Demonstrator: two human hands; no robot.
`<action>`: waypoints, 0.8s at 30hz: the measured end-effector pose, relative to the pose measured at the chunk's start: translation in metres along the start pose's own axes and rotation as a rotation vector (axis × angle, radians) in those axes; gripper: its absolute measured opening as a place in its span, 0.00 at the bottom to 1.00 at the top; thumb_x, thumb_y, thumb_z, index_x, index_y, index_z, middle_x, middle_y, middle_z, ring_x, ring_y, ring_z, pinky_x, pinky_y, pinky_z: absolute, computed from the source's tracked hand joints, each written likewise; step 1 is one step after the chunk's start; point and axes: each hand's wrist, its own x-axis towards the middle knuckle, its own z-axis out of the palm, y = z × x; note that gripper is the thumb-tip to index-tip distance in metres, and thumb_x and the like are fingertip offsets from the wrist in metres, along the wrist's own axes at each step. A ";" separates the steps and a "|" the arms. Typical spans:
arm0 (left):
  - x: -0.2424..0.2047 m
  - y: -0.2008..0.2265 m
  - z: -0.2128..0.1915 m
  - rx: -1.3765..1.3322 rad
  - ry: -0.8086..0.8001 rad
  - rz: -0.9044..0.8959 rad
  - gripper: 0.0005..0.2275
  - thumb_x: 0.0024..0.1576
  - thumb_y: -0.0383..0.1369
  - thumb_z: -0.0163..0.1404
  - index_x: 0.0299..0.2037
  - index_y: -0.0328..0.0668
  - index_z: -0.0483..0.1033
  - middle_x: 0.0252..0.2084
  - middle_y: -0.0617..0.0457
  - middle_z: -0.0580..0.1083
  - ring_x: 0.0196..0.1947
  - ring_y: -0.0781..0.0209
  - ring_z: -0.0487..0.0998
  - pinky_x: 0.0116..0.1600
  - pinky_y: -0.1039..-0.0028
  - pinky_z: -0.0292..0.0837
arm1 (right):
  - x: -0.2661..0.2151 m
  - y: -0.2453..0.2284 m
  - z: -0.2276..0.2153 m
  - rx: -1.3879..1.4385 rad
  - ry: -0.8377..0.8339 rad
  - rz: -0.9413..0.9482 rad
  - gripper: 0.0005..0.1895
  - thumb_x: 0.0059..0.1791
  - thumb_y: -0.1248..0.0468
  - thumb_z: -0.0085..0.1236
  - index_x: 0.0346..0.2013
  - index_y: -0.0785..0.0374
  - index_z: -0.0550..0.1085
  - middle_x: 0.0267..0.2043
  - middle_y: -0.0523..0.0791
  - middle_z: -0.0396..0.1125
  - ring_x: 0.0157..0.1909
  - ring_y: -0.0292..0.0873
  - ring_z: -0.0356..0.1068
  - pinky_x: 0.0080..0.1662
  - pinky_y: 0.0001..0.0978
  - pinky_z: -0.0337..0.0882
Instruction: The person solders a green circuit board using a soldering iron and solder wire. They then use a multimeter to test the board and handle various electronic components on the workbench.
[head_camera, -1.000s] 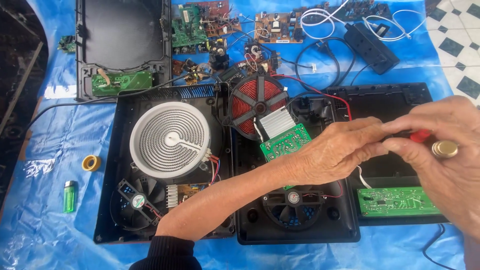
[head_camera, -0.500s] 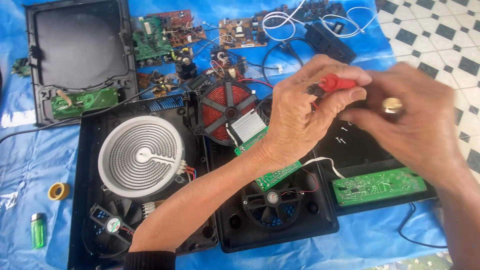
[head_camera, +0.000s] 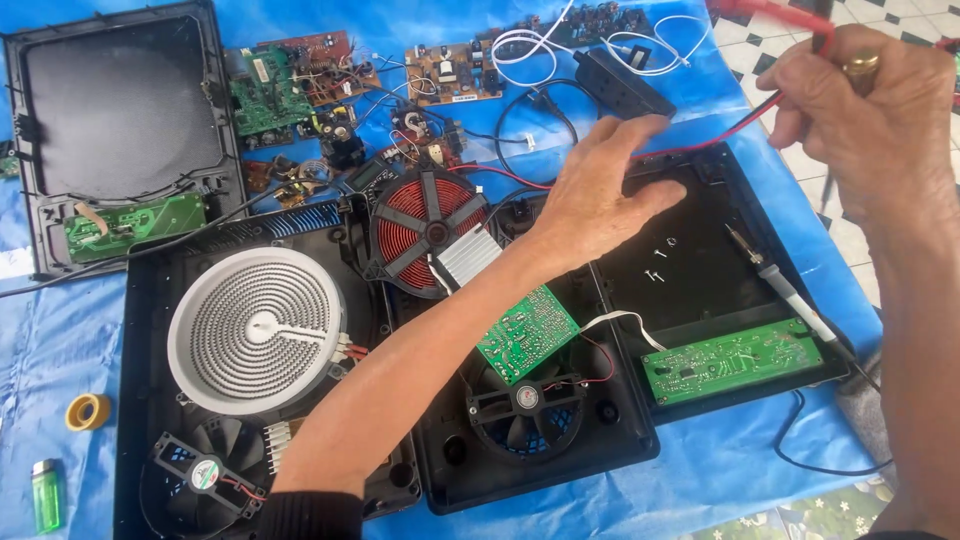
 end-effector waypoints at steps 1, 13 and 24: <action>0.005 -0.005 0.007 -0.002 -0.001 0.001 0.29 0.54 0.44 0.57 0.66 0.51 0.65 0.57 0.47 0.71 0.56 0.49 0.74 0.57 0.59 0.73 | -0.003 -0.001 -0.001 -0.002 0.001 0.001 0.08 0.76 0.73 0.47 0.57 0.72 0.74 0.35 0.50 0.67 0.33 0.39 0.66 0.40 0.27 0.66; 0.053 -0.119 0.072 0.651 -0.183 -0.222 0.15 0.63 0.45 0.52 0.41 0.39 0.78 0.37 0.51 0.74 0.32 0.61 0.76 0.39 0.71 0.78 | -0.030 0.012 -0.015 0.202 0.118 0.141 0.07 0.71 0.69 0.50 0.48 0.63 0.71 0.53 0.49 0.72 0.36 0.35 0.69 0.28 0.17 0.55; 0.058 -0.168 0.108 0.833 -0.003 0.084 0.08 0.61 0.36 0.57 0.36 0.40 0.86 0.42 0.47 0.77 0.34 0.52 0.79 0.36 0.62 0.79 | -0.041 0.097 -0.052 0.268 0.348 0.398 0.05 0.60 0.66 0.57 0.51 0.55 0.73 0.48 0.38 0.70 0.34 0.26 0.69 0.26 0.12 0.52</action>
